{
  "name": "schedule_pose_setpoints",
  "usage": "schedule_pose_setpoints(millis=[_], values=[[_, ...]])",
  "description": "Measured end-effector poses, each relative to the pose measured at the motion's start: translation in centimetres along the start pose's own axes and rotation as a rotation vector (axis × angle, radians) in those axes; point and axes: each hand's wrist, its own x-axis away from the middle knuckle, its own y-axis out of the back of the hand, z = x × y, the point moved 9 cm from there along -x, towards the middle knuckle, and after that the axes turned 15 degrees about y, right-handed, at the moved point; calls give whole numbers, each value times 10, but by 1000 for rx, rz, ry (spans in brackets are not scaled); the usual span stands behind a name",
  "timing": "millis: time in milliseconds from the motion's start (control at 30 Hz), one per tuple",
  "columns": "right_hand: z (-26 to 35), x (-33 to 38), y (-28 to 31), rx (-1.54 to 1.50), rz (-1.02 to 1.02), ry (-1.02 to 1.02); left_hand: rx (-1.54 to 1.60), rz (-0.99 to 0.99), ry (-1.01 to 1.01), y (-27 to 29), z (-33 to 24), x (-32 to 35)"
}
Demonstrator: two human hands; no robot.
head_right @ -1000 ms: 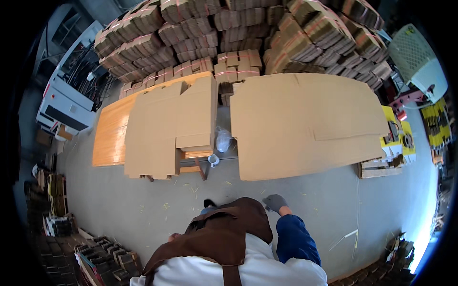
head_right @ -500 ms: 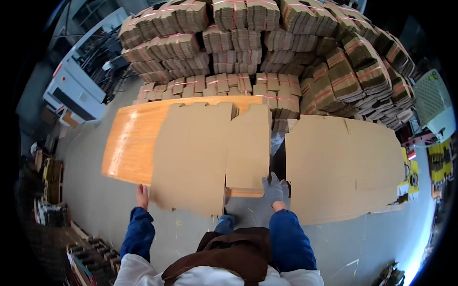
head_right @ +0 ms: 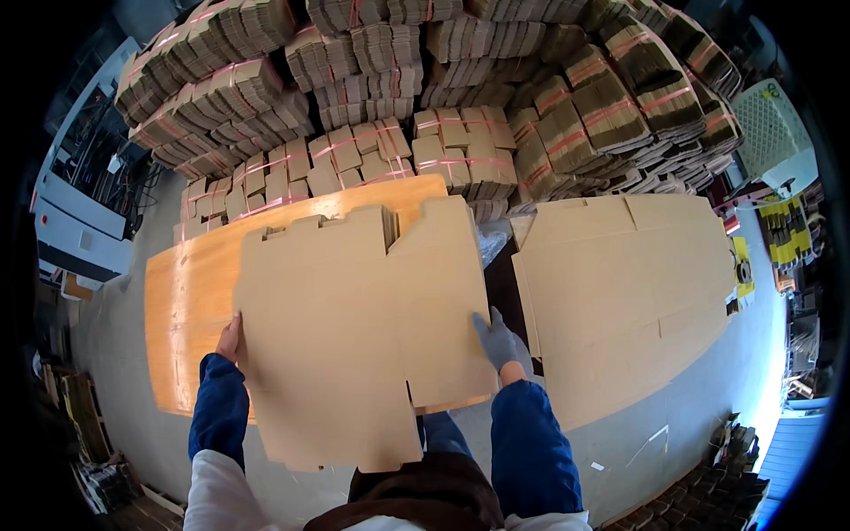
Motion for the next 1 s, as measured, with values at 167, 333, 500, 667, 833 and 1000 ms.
schedule_pose_setpoints(millis=[167,333,500,667,833,1000], values=[[32,14,1,65,78,-32,-98,-4,77,7,-7,26],[-11,-4,3,153,41,95,-210,-26,2,-9,-18,20],[13,4,9,68,-158,178,-304,-263,-123,-2,-21,33],[41,11,7,186,-99,254,-431,-605,-242,5,-37,63],[47,9,8,161,-118,316,-442,-617,-291,2,-48,72],[45,7,8,214,-90,294,-282,-562,-319,-1,-48,93]])
